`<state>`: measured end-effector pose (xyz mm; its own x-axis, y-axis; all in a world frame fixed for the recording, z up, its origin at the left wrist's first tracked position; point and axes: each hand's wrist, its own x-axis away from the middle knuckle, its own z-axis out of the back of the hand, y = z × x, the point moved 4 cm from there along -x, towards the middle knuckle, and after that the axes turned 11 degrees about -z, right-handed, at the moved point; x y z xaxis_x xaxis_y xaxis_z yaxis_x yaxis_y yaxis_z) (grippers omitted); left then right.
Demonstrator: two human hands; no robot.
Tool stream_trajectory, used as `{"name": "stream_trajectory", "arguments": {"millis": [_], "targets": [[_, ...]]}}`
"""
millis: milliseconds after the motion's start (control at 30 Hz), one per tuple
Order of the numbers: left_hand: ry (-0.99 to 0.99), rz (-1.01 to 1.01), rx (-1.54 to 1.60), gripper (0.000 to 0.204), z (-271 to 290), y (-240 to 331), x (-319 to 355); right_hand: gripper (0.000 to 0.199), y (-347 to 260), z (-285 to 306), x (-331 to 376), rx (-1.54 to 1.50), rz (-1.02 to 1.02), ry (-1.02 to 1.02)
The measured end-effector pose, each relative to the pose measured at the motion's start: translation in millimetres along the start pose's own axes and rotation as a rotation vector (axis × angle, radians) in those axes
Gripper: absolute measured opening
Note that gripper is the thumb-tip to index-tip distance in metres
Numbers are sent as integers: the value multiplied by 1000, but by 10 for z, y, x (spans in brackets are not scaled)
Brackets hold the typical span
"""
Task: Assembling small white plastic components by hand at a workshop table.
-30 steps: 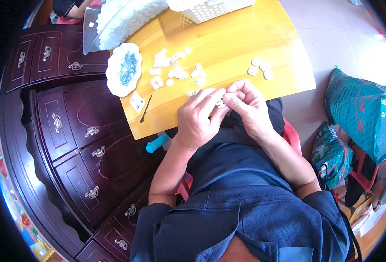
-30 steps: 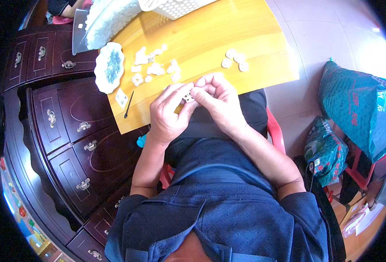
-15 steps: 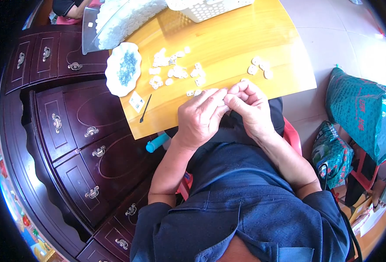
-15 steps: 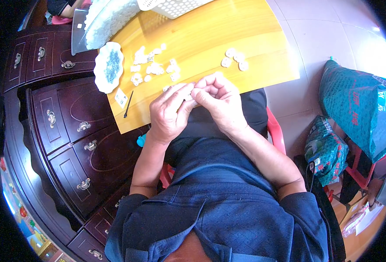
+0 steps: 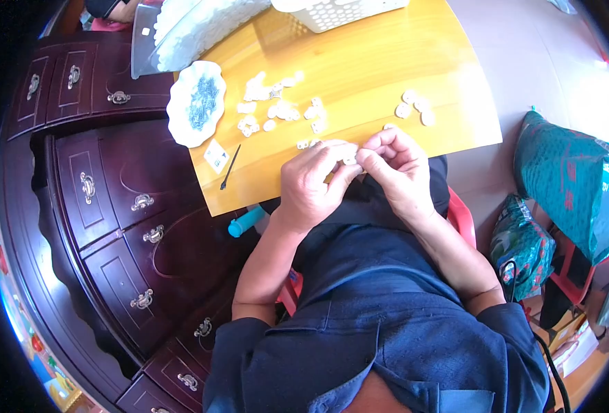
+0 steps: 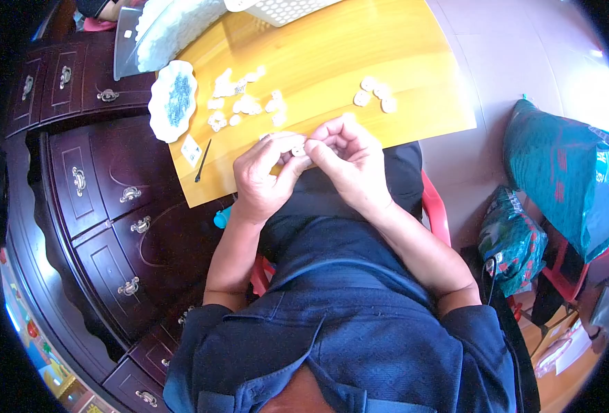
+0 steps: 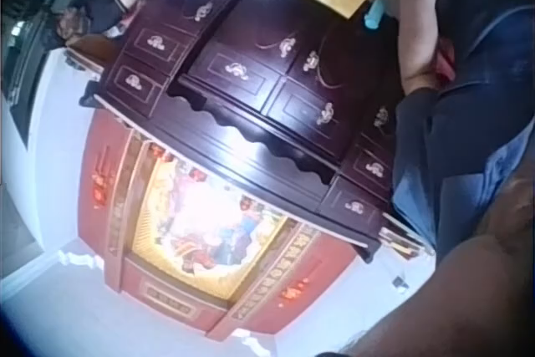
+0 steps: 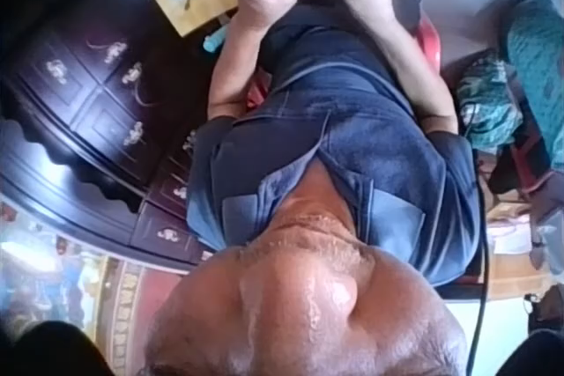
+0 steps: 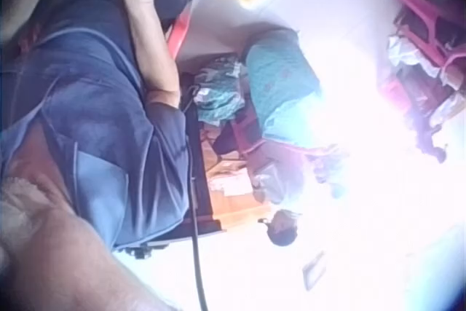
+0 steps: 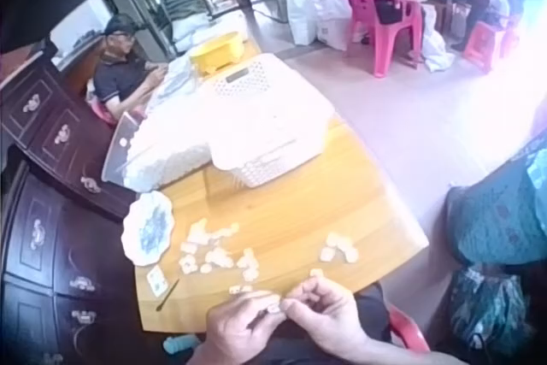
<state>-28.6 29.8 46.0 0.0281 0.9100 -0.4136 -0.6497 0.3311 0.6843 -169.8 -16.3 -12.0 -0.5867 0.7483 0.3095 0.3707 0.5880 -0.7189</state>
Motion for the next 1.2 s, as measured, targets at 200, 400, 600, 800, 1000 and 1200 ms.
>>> {"name": "stream_trajectory", "arguments": {"millis": [200, 400, 600, 800, 1000, 1200], "targets": [[1, -51, -11, 33, 71, 0, 46, 9, -104, 6, 8, 247, 80, 84], [21, 21, -258, 38, 331, -325, 338, 7, -437, 58, -62, 876, 406, 323], [3, 6, -324, 33, 339, -391, 341, 7, -489, 105, -169, 1220, 515, 407], [-14, 18, -295, 27, 303, -451, 301, 13, -488, 121, -236, 1284, 502, 423], [-41, 20, -355, 21, 293, -491, 323, 18, -452, -125, -165, 1271, 540, 351], [27, -121, -356, 22, 292, -489, 348, 22, -147, -470, -199, 1331, 410, 110]]}}
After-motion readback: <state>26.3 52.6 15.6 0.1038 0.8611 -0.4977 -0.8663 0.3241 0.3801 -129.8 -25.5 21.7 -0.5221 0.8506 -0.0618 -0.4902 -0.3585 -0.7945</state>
